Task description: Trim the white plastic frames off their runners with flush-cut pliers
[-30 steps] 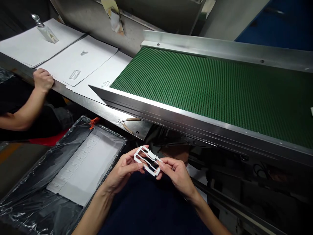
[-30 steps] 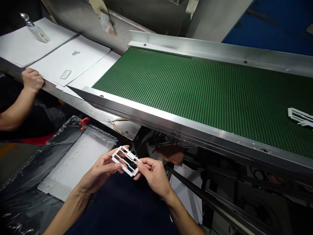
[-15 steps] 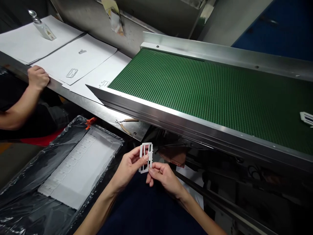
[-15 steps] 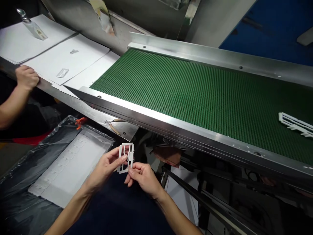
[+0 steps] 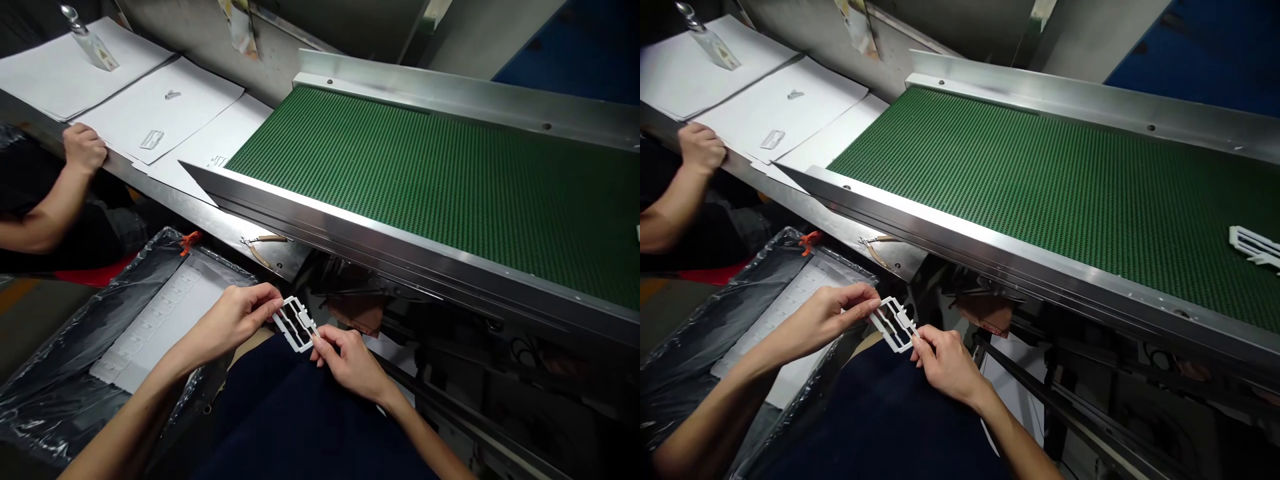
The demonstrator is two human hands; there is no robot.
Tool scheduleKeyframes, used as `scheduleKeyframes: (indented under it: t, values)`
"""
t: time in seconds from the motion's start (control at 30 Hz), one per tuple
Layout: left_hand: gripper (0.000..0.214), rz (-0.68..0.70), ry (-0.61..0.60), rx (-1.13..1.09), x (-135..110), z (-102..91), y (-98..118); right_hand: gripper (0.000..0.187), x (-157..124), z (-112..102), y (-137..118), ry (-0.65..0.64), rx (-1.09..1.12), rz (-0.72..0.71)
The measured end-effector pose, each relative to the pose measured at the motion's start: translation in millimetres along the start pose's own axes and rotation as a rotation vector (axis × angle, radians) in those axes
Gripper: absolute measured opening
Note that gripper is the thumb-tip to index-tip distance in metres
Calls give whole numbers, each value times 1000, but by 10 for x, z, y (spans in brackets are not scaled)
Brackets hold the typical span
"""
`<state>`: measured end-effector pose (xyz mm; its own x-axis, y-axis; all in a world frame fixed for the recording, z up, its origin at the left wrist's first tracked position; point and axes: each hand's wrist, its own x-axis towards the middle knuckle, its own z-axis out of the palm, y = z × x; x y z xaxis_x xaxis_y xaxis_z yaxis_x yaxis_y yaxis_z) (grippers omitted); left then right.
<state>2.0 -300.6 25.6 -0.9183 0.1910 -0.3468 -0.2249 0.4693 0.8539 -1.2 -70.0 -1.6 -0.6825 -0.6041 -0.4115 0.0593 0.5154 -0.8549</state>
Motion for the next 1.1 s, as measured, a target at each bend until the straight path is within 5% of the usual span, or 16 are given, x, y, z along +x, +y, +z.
scheduleKeyframes:
  t: [0.17,0.43,0.6,1.1]
  values:
    - [17,168,-111,486,26,-84,-18,32,-15,-32,18,-104,-9,2]
    - [21,77,-52,141,28,-41,-146,34,-9,-23,67,-213,173,47]
    - [26,-12,-210,-11,-88,-116,-145,34,12,-18,80,-217,176,48]
    - [23,42,-319,455,-112,-196,-101,29,27,-29,33,-261,-150,3]
